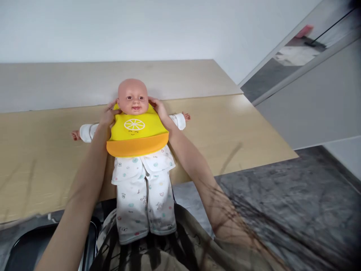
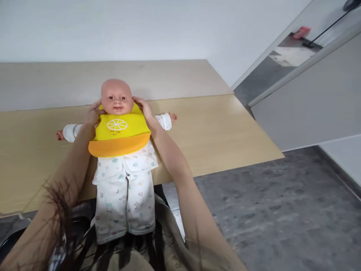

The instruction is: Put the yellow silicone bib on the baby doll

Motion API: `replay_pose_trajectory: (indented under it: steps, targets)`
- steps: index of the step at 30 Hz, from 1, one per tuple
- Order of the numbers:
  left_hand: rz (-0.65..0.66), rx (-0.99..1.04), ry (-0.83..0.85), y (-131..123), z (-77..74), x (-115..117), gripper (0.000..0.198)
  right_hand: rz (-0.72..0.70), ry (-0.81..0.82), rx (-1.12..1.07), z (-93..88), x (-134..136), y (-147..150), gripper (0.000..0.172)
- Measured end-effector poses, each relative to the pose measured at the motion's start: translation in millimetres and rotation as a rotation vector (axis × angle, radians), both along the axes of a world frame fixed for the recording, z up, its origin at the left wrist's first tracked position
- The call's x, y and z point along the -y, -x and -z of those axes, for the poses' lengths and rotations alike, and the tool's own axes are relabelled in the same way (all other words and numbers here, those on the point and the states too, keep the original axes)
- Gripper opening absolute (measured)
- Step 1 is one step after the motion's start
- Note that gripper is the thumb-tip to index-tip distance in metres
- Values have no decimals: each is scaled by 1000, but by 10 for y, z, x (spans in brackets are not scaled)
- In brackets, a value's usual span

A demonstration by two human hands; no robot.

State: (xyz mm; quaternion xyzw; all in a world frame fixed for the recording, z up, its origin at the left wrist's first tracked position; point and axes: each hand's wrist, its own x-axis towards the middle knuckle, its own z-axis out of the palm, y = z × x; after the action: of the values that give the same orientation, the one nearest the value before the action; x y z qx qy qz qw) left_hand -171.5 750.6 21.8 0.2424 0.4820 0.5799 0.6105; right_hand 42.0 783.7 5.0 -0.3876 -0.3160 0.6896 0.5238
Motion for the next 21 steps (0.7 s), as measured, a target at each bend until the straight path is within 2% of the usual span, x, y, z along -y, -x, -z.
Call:
replay_pose_trajectory:
  steps: [8,12,15,21]
  targets:
    - [8,21,5,42,141,13,40,-55,24,-39,115,-7,23,27]
    - [24,60,-6,85,165,55,56,-10,79,0,85,-10,40,22]
    - [35,79,0,99,140,106,70,1,104,-1,49,55,36,26]
    - [150,112,-40,79,67,217,53,-14,15,83,14,239,-30,37]
